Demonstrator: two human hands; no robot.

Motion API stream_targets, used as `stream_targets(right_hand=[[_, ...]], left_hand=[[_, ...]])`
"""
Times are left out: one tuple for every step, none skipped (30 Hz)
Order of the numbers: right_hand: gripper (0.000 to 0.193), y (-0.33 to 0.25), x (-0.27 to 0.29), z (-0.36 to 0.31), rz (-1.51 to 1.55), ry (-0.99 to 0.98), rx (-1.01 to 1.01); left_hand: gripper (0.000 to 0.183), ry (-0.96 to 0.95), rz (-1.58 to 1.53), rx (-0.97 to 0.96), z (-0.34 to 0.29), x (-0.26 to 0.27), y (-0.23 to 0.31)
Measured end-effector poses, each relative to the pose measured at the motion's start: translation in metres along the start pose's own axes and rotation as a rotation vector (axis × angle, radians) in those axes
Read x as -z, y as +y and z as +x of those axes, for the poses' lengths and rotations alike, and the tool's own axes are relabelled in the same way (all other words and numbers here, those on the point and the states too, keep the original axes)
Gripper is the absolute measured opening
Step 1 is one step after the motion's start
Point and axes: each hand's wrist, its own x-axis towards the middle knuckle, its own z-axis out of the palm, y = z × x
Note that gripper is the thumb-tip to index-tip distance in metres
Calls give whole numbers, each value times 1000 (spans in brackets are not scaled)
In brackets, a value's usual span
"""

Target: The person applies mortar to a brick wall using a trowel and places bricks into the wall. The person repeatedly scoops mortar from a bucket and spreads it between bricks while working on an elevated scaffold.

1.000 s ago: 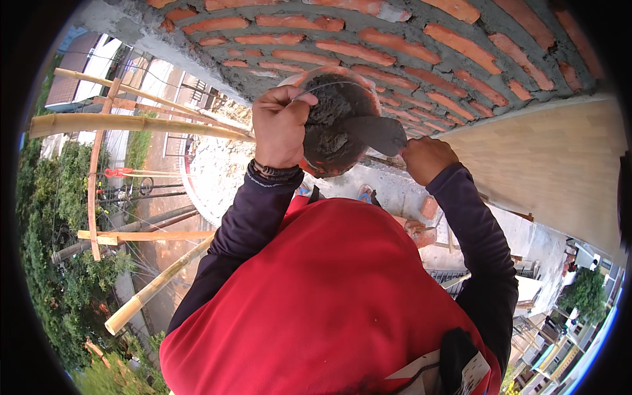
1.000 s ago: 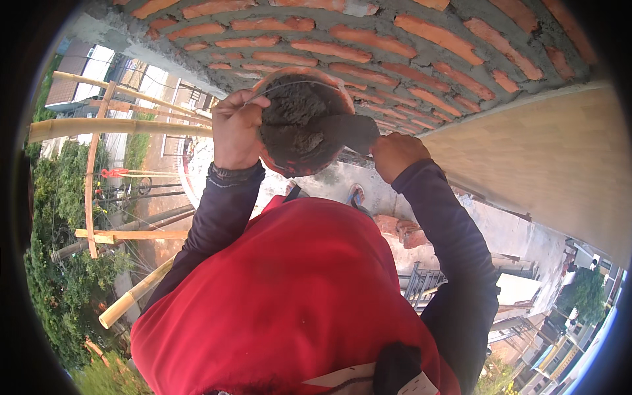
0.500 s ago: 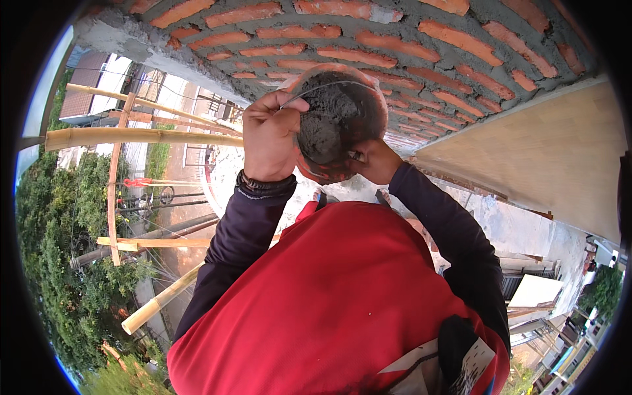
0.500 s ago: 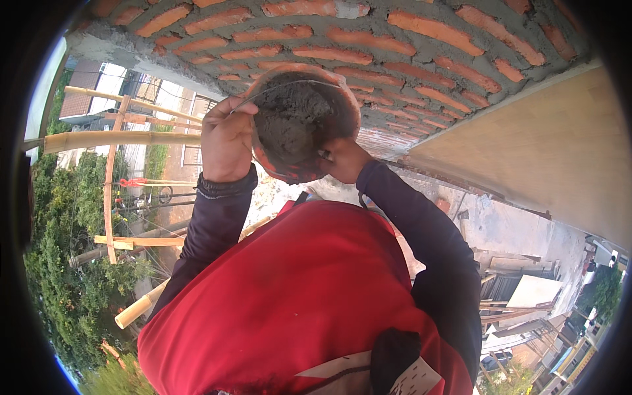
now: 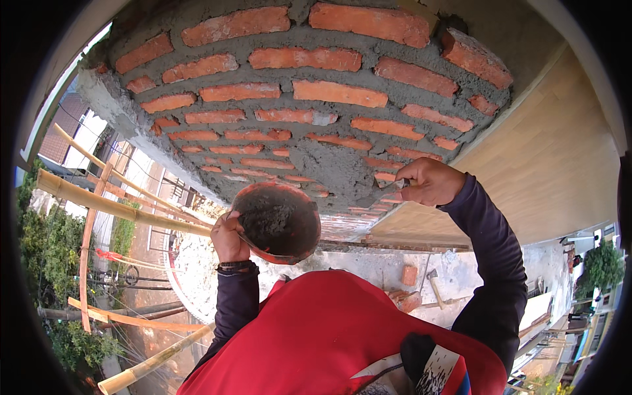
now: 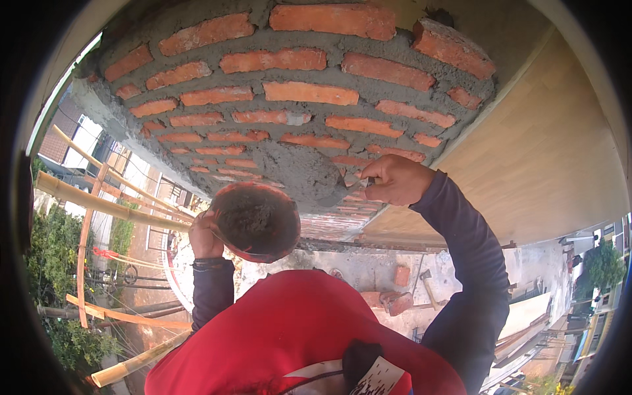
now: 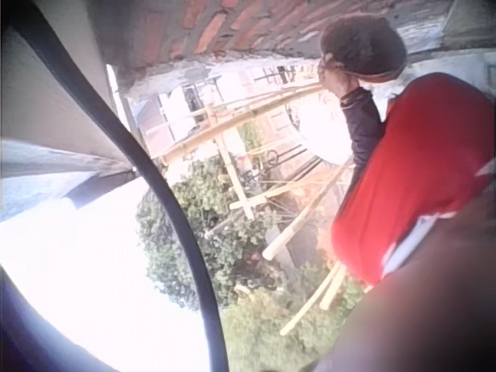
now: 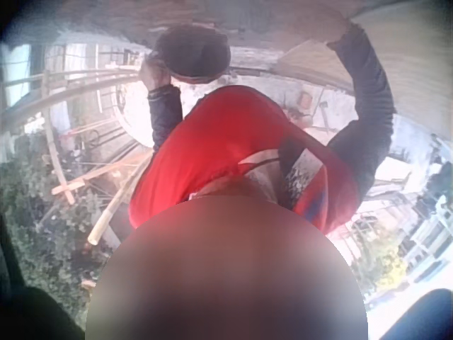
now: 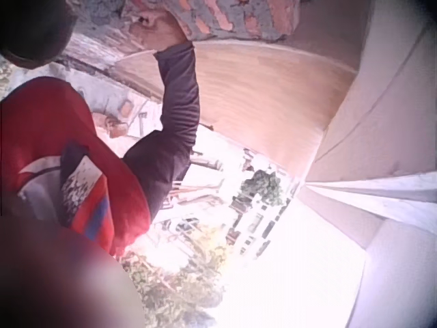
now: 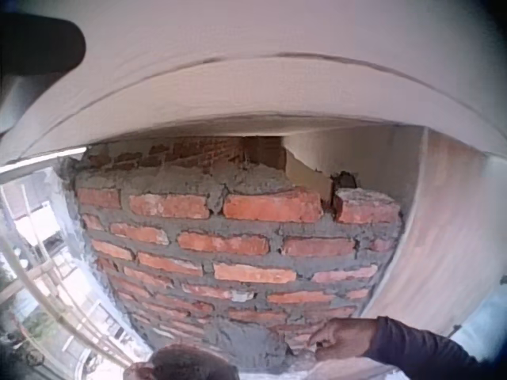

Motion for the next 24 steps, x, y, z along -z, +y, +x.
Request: stream_targets(right_hand=[[22, -8, 24, -13, 44, 21, -141], [21, -17, 48, -26, 144, 16, -233], [20, -25, 71, -37, 142, 77, -250], [18, -33, 93, -47, 168, 123, -230], [17, -43, 118, -58, 140, 182, -219], [17, -54, 141, -68, 133, 222, -173], [18, -62, 160, -74, 39, 338, -177], [19, -69, 178, -76, -22, 411, -119], [20, -75, 195, -73, -109, 472, -174], [22, -83, 211, -69, -186, 509, -204], [25, -89, 224, -65, -268, 571, -247], [26, -90, 231, -55, -478, 656, -113], [27, -85, 231, -40, -694, 759, 10], [28, -81, 230, -30, -896, 885, 46], [27, -76, 228, -24, -1049, 920, 61], [27, -69, 222, -17, -1186, 976, -21], [27, -64, 217, -16, -1312, 995, -75], [26, -59, 212, -17, -1297, 1044, -80], [24, -57, 208, -19, -1270, 1061, -53], [23, -55, 204, -23, -1251, 1078, 6], [24, -55, 201, -28, -1258, 1069, -75], [25, -57, 200, -34, -1274, 1066, -122], [25, -57, 199, -40, -1290, 1088, -148], [25, -58, 198, -45, -1287, 1069, -178]], left_hand=[[18, 40, 33, -1, 1, 4, -5], [14, 63, 55, -23, 0, 9, -10], [11, 78, 79, -31, 0, 14, -14], [10, 97, 92, -42, 0, 18, -17], [11, 102, 98, -53, -1, 22, -20], [12, 120, 102, -63, -2, 25, -22], [13, 142, 107, -75, -3, 28, -23], [13, 153, 107, -80, -4, 30, -24], [14, 169, 111, -87, -5, 31, -23], [14, 188, 116, -92, -7, 33, -23], [17, 202, 123, -88, -8, 34, -23], [17, 190, 107, -98, -10, 35, -23], [18, 195, 101, -97, -11, 36, -23], [18, 200, 96, -95, -13, 37, -24], [18, 190, 70, -110, -14, 37, -24], [18, 199, 66, -106, -14, 37, -24], [18, 208, 61, -99, -15, 38, -25], [17, 217, 53, -95, -14, 38, -26], [15, 200, 19, -65, -14, 38, -26], [15, 163, 86, -99, -12, 38, -27], [14, 128, 152, -132, -11, 38, -27], [14, 132, 247, -162, -9, 37, -28], [13, 117, 178, -133, -8, 37, -29], [13, 140, 142, -99, -6, 35, -31]])
